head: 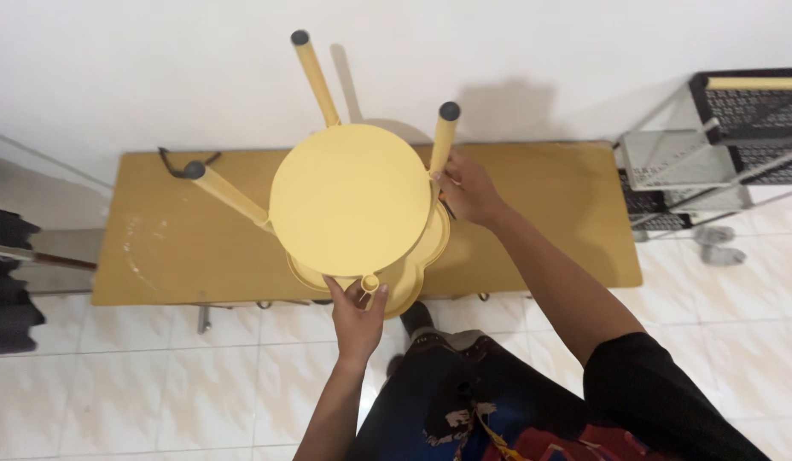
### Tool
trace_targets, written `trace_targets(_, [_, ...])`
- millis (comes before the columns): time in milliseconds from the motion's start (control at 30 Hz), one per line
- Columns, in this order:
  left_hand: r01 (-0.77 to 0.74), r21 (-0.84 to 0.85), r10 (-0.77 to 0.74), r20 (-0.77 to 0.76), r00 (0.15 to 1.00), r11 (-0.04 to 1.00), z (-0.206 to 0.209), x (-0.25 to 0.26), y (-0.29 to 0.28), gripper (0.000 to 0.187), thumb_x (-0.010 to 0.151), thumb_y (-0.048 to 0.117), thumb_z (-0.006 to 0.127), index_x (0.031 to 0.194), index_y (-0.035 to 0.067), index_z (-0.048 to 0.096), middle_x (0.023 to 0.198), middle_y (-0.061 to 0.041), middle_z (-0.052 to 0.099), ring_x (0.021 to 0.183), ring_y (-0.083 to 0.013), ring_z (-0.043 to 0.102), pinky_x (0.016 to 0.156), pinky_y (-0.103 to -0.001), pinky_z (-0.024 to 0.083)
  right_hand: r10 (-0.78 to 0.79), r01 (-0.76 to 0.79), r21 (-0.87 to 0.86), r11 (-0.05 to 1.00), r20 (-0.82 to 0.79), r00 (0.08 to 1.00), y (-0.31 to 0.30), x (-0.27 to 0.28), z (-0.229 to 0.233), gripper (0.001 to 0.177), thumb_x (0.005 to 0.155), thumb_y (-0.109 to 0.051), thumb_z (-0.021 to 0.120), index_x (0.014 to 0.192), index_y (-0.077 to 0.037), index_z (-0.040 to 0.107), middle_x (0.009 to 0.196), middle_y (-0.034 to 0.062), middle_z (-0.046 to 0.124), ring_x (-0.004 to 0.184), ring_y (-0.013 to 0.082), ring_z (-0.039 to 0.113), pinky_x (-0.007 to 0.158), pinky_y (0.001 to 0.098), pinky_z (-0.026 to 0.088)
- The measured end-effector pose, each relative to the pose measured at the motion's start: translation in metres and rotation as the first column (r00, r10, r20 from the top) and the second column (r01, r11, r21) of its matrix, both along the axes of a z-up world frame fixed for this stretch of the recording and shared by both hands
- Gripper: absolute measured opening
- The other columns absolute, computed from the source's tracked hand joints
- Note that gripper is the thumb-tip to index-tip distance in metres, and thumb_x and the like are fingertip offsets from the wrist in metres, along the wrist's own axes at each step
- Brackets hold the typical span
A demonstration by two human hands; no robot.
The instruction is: The person disassembles a yellow plastic stool by removing its legs one at a time and placing them on a nearby metal shelf. The stool is turned upside down on a wooden cabinet during the process.
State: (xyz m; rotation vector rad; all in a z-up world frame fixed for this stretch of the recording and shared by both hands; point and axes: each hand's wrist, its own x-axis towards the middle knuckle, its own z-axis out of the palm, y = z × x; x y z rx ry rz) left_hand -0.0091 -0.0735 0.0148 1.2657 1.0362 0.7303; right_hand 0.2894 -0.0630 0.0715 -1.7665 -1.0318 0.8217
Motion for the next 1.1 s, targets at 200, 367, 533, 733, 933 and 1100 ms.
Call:
trace_targets(200, [0.037,0.016,-0.037,-0.004,0.999,0.999,-0.006,0.009,-0.024,0.114,0.091,0.022,0.072,0.155,-0.006,-0.018,0.132,-0.026,0.063,0.124,-0.0287,0.064,0.106,-0.037,0.053,-0.057,0.052,0.112,0.992,0.046,0.997,-0.042,0.009,-0.013,0.028,0.104,-0.012,0.06,0.13,-0.002,0.051,0.119,0.0103,0.067,0.116,0.0239,0.072,0.096,0.0366,0.056])
trace_targets(367, [0.036,-0.04,-0.036,-0.019,0.999,0.999,-0.004,0.025,-0.035,0.115,0.091,0.02,0.073,0.156,-0.003,-0.019,0.132,-0.025,0.061,0.124,-0.0284,0.062,0.106,-0.037,0.053,-0.031,0.014,0.19,0.982,0.091,0.995,-0.067,0.033,-0.027,0.026,0.104,-0.009,0.061,0.127,0.001,0.054,0.121,0.0132,0.067,0.118,0.0235,0.071,0.1,0.0371,0.057])
trace_targets(533, [-0.025,0.032,0.024,0.015,1.0,0.999,-0.014,0.049,-0.027,0.096,0.09,0.013,0.072,0.161,0.0,0.008,0.128,-0.018,0.066,0.12,-0.0222,0.064,0.1,-0.033,0.054,0.025,-0.019,0.171,0.985,-0.035,0.999,-0.078,0.062,-0.033,0.035,0.104,-0.011,0.062,0.134,0.0,0.05,0.115,0.0127,0.075,0.111,0.02,0.071,0.098,0.0347,0.058])
trace_targets(733, [-0.217,0.059,0.207,0.142,0.968,0.974,-0.019,0.082,-0.013,0.052,0.096,0.003,0.069,0.145,-0.004,0.056,0.126,-0.012,0.07,0.115,-0.0196,0.065,0.098,-0.032,0.052,0.142,-0.132,0.166,0.977,-0.05,0.989,-0.094,0.093,-0.026,0.041,0.096,-0.016,0.071,0.131,-0.002,0.055,0.116,0.0101,0.075,0.108,0.0192,0.073,0.089,0.033,0.058])
trace_targets(933, [-0.461,0.117,0.441,0.16,0.883,0.88,-0.012,0.136,-0.03,0.052,0.098,0.008,0.065,0.147,-0.003,0.052,0.139,-0.015,0.063,0.128,-0.0217,0.061,0.108,-0.034,0.047,0.176,-0.191,0.076,0.979,0.168,0.97,-0.118,0.115,-0.015,0.038,0.091,-0.024,0.078,0.118,-0.002,0.063,0.111,0.0124,0.076,0.104,0.0211,0.076,0.083,0.0317,0.06])
trace_targets(1100, [-0.382,0.702,0.652,-0.154,0.743,0.601,0.01,0.178,-0.082,0.082,0.088,0.014,0.077,0.152,-0.012,0.033,0.158,-0.035,0.031,0.149,-0.0458,0.027,0.121,-0.05,0.024,0.251,-0.301,0.16,0.94,0.273,0.929,-0.12,0.123,-0.006,0.036,0.091,-0.025,0.076,0.115,-0.001,0.064,0.113,0.0124,0.073,0.102,0.0234,0.077,0.079,0.0327,0.061])
